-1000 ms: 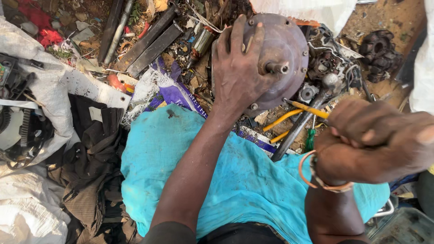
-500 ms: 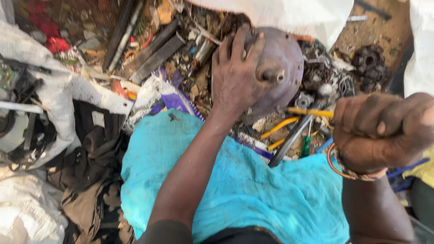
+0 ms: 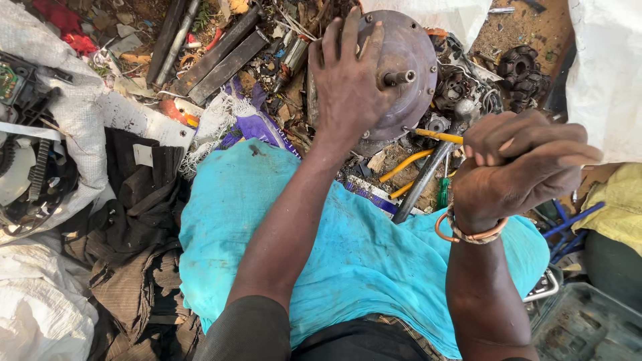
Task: The person sits on the ground and uses a screwdriver to loosen screws on a round motor housing, taps it with a hammer, and lifts off the round cover. They then hold a copper-wound motor part against a stone block and file it with a flat file.
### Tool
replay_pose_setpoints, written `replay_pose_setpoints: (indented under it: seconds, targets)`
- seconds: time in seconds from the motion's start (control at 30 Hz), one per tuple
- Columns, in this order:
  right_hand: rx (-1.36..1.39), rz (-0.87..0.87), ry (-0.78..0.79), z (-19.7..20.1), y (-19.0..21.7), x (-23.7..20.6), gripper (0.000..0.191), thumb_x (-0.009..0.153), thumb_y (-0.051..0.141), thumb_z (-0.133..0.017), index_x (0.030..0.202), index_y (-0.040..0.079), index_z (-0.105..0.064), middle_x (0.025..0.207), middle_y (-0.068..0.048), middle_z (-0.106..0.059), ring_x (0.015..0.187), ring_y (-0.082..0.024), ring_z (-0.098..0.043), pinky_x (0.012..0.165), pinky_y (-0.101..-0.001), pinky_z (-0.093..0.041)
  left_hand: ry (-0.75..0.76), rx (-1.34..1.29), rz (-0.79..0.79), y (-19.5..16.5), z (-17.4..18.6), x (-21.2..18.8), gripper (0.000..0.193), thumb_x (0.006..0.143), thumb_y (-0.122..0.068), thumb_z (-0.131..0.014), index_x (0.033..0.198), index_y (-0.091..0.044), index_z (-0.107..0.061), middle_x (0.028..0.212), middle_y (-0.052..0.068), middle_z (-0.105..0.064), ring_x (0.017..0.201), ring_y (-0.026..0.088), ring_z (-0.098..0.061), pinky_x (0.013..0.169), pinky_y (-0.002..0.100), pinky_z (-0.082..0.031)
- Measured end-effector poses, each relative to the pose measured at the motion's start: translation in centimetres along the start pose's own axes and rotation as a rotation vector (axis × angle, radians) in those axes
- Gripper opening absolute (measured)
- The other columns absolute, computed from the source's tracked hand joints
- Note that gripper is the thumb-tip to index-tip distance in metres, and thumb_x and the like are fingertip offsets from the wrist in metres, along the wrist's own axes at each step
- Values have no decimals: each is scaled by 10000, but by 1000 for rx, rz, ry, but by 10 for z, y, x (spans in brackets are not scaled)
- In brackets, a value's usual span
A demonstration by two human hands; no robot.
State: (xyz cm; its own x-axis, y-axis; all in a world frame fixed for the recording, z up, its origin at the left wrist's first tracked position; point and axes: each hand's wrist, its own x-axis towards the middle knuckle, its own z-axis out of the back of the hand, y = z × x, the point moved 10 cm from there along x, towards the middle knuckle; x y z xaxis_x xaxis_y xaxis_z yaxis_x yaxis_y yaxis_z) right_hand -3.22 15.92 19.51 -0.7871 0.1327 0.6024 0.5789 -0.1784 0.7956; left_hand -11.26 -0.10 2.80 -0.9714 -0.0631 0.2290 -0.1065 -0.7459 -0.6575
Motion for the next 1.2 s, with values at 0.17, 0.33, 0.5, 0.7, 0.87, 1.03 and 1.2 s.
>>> replay_pose_setpoints:
  seconds: [0.17,0.33,0.5,0.7,0.87,1.03,1.2]
  targets:
    - [-57,-17,-79,9,-10,2,469,1154,443,-400,921,37,-420,627,-79,-375,410,-146,-363,434,-306,-379,-54,-135,-41,-27,7,-35,1159,729,-652,-872,1609,-177,-286,1687,198,-174,1584,439,-78,1294,692,-18]
    - [-38,0,-107,8,-11,4,473,1156,437,-416,899,40,-412,630,-92,-381,408,-146,-357,433,-313,-378,-12,-134,-48,-25,-1,-44,1194,755,-710,-806,1644,-186,-205,1712,211,-139,1609,439,-43,1315,687,19]
    - [21,-21,-172,21,-7,5,492,1149,442,-441,879,35,-382,624,-80,-348,429,-135,-325,447,-314,-359,-31,-115,-38,-24,4,-39,1170,800,-809,-748,1632,-176,-222,1706,190,-140,1597,426,-44,1299,666,38]
    - [53,-10,-147,27,-14,5,464,1135,443,-461,893,52,-399,627,-81,-362,428,-128,-344,439,-298,-358,126,-26,23,-17,-7,-38,1181,771,-855,-664,1628,-143,-272,1708,195,-137,1598,420,-43,1309,640,24]
    - [60,-22,-156,29,-19,3,480,1135,462,-457,912,38,-431,645,-90,-390,454,-151,-378,452,-312,-387,109,-14,-1,-18,-9,-40,1127,801,-857,-660,1614,-164,-302,1692,210,-137,1583,434,-45,1295,660,27]
    - [67,-80,-223,35,-18,0,485,1170,423,-447,878,36,-419,665,-101,-403,480,-192,-403,443,-340,-413,38,-2,-28,-15,1,-33,1111,818,-883,-638,1614,-179,-310,1689,210,-140,1578,445,-77,1283,686,-27]
    - [51,-139,-217,38,-30,-6,423,1194,340,-387,859,84,-350,653,-70,-344,453,-129,-307,439,-313,-339,38,60,38,-1,1,-7,1021,832,-730,-699,1595,-131,-379,1662,218,-239,1491,479,-325,1182,678,-307]
